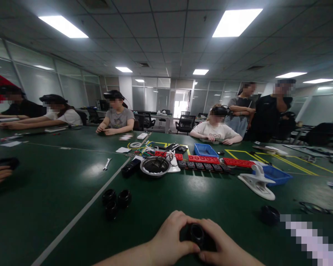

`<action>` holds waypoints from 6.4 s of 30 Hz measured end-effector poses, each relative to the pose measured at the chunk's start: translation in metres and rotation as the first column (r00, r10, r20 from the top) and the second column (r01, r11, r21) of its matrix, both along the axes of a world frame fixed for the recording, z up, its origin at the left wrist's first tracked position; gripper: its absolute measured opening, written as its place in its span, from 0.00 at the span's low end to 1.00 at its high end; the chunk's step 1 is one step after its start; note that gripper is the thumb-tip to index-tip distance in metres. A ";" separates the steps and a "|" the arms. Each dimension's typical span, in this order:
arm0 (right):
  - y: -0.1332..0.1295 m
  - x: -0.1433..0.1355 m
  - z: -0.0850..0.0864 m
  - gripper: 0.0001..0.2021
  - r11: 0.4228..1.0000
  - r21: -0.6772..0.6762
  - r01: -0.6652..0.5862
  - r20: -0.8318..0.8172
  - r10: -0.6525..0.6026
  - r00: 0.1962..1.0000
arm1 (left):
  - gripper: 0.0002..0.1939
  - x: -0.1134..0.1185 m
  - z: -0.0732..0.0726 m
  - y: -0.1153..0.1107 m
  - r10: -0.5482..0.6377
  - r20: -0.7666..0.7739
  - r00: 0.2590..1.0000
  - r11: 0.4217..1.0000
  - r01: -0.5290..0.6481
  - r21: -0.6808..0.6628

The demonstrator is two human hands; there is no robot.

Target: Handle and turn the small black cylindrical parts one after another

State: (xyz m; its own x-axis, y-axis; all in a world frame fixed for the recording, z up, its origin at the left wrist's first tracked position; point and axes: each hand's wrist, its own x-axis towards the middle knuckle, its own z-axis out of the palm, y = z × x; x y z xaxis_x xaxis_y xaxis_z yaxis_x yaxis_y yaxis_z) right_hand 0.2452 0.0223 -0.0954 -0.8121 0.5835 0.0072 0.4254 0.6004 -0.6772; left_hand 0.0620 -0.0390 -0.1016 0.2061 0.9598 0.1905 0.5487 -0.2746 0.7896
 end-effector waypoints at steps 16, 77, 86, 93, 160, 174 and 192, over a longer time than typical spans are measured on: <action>-0.018 -0.021 -0.008 0.15 0.843 0.466 0.268 0.097 -0.350 0.932 | 0.19 0.011 -0.001 -0.002 0.186 -0.031 0.982 0.981 -0.187 -0.054; -0.008 -0.013 -0.010 0.17 0.961 0.206 0.186 0.133 -0.216 0.967 | 0.21 0.011 0.009 -0.011 0.115 -0.102 0.988 0.990 -0.122 -0.072; -0.013 -0.012 -0.010 0.23 0.939 0.308 0.154 0.048 -0.177 0.983 | 0.19 0.017 0.004 -0.010 0.206 -0.083 0.975 0.977 -0.209 -0.028; 0.005 0.004 0.002 0.14 0.997 0.043 -0.071 0.035 0.070 0.997 | 0.20 0.006 0.010 -0.008 0.009 -0.095 0.995 1.000 -0.008 0.012; 0.006 -0.001 -0.001 0.17 0.997 -0.078 0.006 -0.028 -0.008 1.000 | 0.19 0.008 -0.003 -0.006 0.125 0.037 0.992 0.992 -0.123 -0.032; -0.012 -0.010 -0.005 0.19 0.980 0.176 0.097 0.010 -0.101 0.995 | 0.21 0.010 0.002 -0.012 0.218 -0.063 0.974 0.976 -0.216 0.035; 0.001 -0.015 -0.009 0.18 0.903 0.392 0.174 0.167 -0.256 0.952 | 0.20 0.015 -0.002 0.001 0.157 -0.132 0.979 0.987 -0.160 -0.010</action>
State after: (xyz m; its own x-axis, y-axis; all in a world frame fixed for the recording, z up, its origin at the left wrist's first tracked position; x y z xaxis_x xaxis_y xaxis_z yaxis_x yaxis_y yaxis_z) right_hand 0.2302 0.0233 -0.1041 -0.6733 0.7326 0.0998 0.6797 0.6665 -0.3063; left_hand 0.0771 -0.0378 -0.1040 0.0728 0.9856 0.1525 0.6823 -0.1607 0.7132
